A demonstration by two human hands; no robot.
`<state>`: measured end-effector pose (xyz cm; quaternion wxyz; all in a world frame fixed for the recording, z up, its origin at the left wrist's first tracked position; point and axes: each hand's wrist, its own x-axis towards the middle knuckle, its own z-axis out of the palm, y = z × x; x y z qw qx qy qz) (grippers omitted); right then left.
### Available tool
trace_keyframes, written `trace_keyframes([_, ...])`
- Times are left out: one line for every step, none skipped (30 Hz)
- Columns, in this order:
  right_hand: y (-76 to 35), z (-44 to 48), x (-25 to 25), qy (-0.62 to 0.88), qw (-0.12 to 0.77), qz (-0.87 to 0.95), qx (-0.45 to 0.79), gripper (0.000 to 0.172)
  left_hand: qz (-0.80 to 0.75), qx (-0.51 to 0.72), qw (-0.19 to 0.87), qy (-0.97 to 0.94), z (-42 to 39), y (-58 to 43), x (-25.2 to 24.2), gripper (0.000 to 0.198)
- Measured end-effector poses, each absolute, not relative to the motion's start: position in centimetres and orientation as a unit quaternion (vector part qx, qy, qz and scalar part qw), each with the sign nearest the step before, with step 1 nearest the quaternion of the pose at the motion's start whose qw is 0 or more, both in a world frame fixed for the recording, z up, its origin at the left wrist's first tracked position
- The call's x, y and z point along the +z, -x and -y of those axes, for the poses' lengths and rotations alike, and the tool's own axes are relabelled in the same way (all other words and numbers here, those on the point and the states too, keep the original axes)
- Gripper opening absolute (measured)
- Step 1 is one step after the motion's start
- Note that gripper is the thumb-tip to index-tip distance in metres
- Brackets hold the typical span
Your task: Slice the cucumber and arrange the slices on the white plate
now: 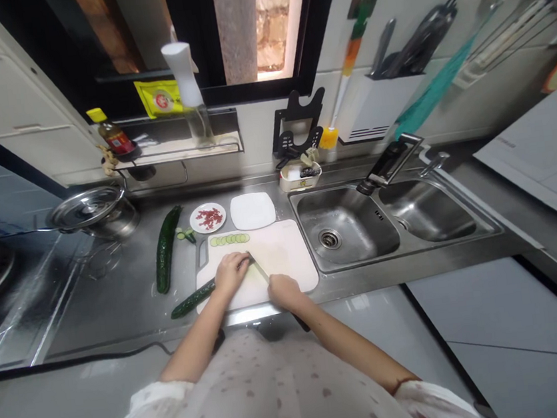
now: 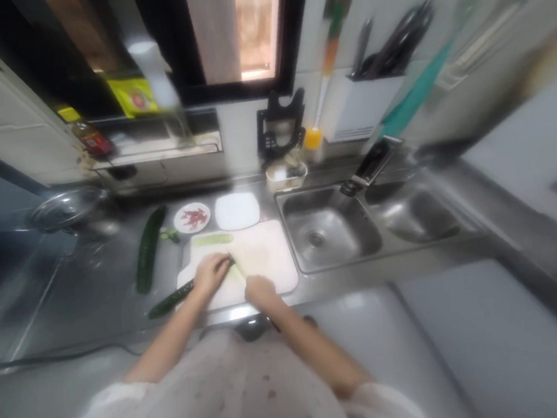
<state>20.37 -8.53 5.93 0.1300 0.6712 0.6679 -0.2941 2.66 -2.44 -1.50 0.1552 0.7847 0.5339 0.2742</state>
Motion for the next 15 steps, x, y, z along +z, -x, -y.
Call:
trace_keyframes([-20.5, 8.7, 6.0, -0.668, 0.13, -0.671, -0.294, 0.03, -0.534, 0.274, 0.155, -0.784, 2.5, -2.7, -1.5, 0.021])
trace_keyframes([-20.7, 8.9, 6.0, -0.665, 0.129, -0.675, -0.294, 0.03, -0.536, 0.273, 0.155, -0.784, 2.5, -2.7, -1.5, 0.021])
trace_keyframes([-20.8, 9.1, 6.0, -0.662, 0.129, -0.678, -0.293, 0.03, -0.538, 0.271, 0.155, -0.783, 2.5, -2.7, -1.5, 0.022])
trace_keyframes([-20.9, 9.2, 6.0, -0.662, 0.13, -0.678, -0.292, 0.03, -0.542, 0.268, 0.154, -0.781, 2.5, -2.7, -1.5, 0.022])
trace_keyframes([-21.0, 9.3, 6.0, -0.664, 0.132, -0.676, -0.292, 0.031, -0.547, 0.267, 0.154, -0.778, 2.6, -2.7, -1.6, 0.023])
trace_keyframes([-21.1, 9.5, 6.0, -0.665, 0.133, -0.675, -0.292, 0.031, -0.554, 0.266, 0.153, -0.774, 2.6, -2.7, -1.6, 0.024])
trace_keyframes([-21.2, 9.6, 5.9, -0.665, 0.133, -0.674, -0.293, 0.031, -0.56, 0.265, 0.152, -0.77, 2.6, -2.7, -1.7, 0.024])
trace_keyframes([-21.2, 9.7, 5.9, -0.666, 0.132, -0.673, -0.294, 0.031, -0.564, 0.264, 0.152, -0.767, 2.6, -2.7, -1.7, 0.024])
trace_keyframes([-21.2, 9.7, 5.9, -0.665, 0.13, -0.673, -0.294, 0.031, -0.566, 0.263, 0.153, -0.766, 2.5, -2.7, -1.8, 0.024])
trace_keyframes([-21.2, 9.8, 5.8, -0.666, 0.128, -0.673, -0.295, 0.031, -0.567, 0.26, 0.155, -0.766, 2.5, -2.7, -1.8, 0.024])
trace_keyframes([-21.3, 9.9, 5.8, -0.667, 0.127, -0.672, -0.295, 0.031, -0.568, 0.256, 0.158, -0.766, 2.5, -2.7, -1.7, 0.023])
trace_keyframes([-21.3, 10.0, 5.8, -0.669, 0.127, -0.669, -0.296, 0.031, -0.57, 0.252, 0.161, -0.765, 2.5, -2.7, -1.7, 0.023])
trace_keyframes([-21.3, 10.0, 5.8, -0.671, 0.128, -0.667, -0.297, 0.032, -0.574, 0.247, 0.165, -0.764, 2.5, -2.7, -1.6, 0.023])
trace_keyframes([-21.3, 10.1, 5.8, -0.672, 0.13, -0.665, -0.298, 0.032, -0.578, 0.24, 0.168, -0.762, 2.5, -2.8, -1.5, 0.023])
trace_keyframes([-21.4, 10.2, 5.8, -0.672, 0.134, -0.664, -0.299, 0.032, -0.581, 0.234, 0.171, -0.76, 2.5, -2.8, -1.4, 0.023])
